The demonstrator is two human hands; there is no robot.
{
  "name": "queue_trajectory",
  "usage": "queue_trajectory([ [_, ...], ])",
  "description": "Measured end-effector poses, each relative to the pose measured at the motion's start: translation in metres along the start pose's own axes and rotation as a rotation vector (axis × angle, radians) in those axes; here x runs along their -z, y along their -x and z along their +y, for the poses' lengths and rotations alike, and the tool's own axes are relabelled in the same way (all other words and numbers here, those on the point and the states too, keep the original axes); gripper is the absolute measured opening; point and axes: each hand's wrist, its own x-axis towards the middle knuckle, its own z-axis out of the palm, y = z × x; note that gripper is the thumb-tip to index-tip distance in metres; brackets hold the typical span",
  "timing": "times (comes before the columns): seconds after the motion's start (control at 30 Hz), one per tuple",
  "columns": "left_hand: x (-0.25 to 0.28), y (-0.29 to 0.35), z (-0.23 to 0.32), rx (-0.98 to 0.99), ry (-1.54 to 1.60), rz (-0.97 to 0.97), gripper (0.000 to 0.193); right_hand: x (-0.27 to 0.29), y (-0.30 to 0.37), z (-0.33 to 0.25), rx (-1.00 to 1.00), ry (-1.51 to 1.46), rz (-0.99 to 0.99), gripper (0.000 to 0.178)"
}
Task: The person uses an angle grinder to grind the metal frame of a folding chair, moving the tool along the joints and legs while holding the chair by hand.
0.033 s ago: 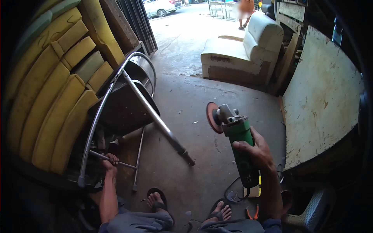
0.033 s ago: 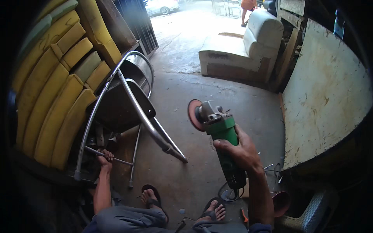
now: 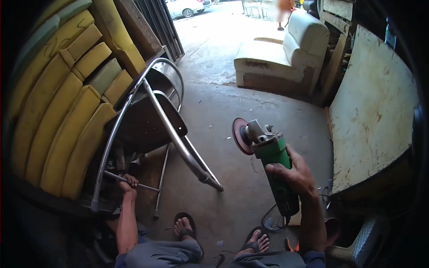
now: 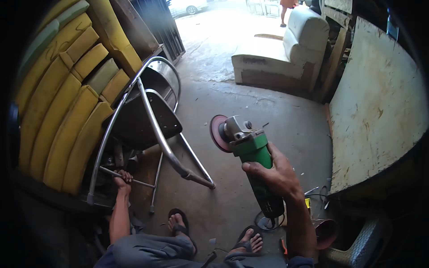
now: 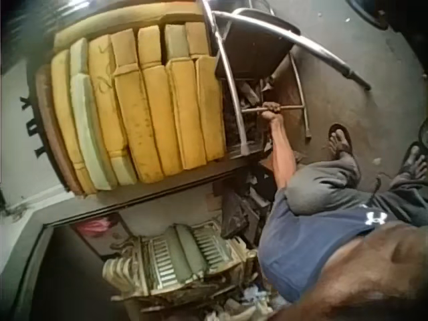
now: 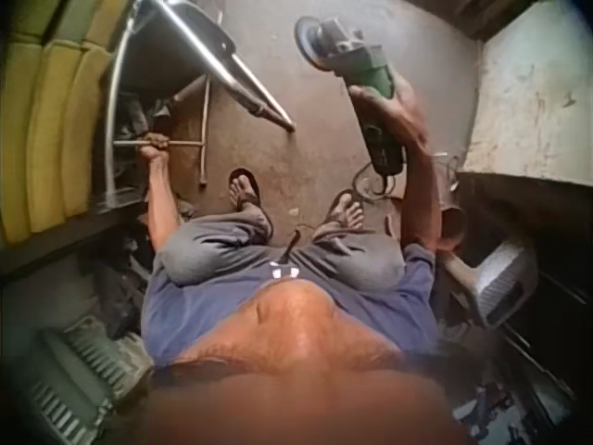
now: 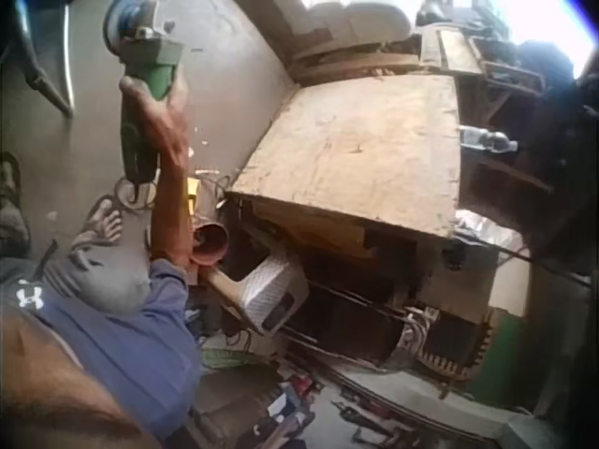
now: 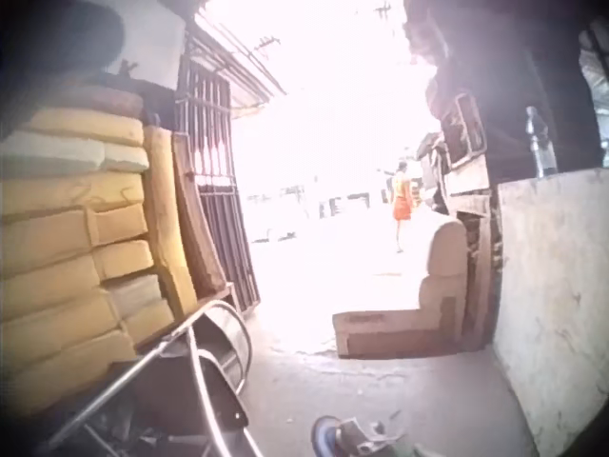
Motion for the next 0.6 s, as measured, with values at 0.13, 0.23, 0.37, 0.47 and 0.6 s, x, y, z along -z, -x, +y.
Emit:
queue_trajectory([
  [0.13,0.023,-0.022,0.014,0.054,-0.031,0.094,0.059,-0.026,0.005,0.032,-0.077,-0.058,-0.095,0.071],
  [0.23,0.053,-0.026,0.032,0.026,-0.053,0.262,0.055,-0.044,0.010,0.085,-0.135,0.010,-0.198,0.073],
  [0.37,0.007,0.011,0.010,0.076,-0.295,0.577,0.047,-0.057,0.015,0.109,-0.374,0.161,-0.361,0.081],
  [0.47,-0.061,0.062,0.021,0.215,-0.582,0.568,0.058,-0.066,0.015,0.121,-0.354,0.071,-0.375,0.082],
  [0.6,-0.221,0.109,0.082,0.109,-0.393,-0.049,0.060,-0.072,0.016,0.118,-0.343,-0.042,-0.419,0.081],
])
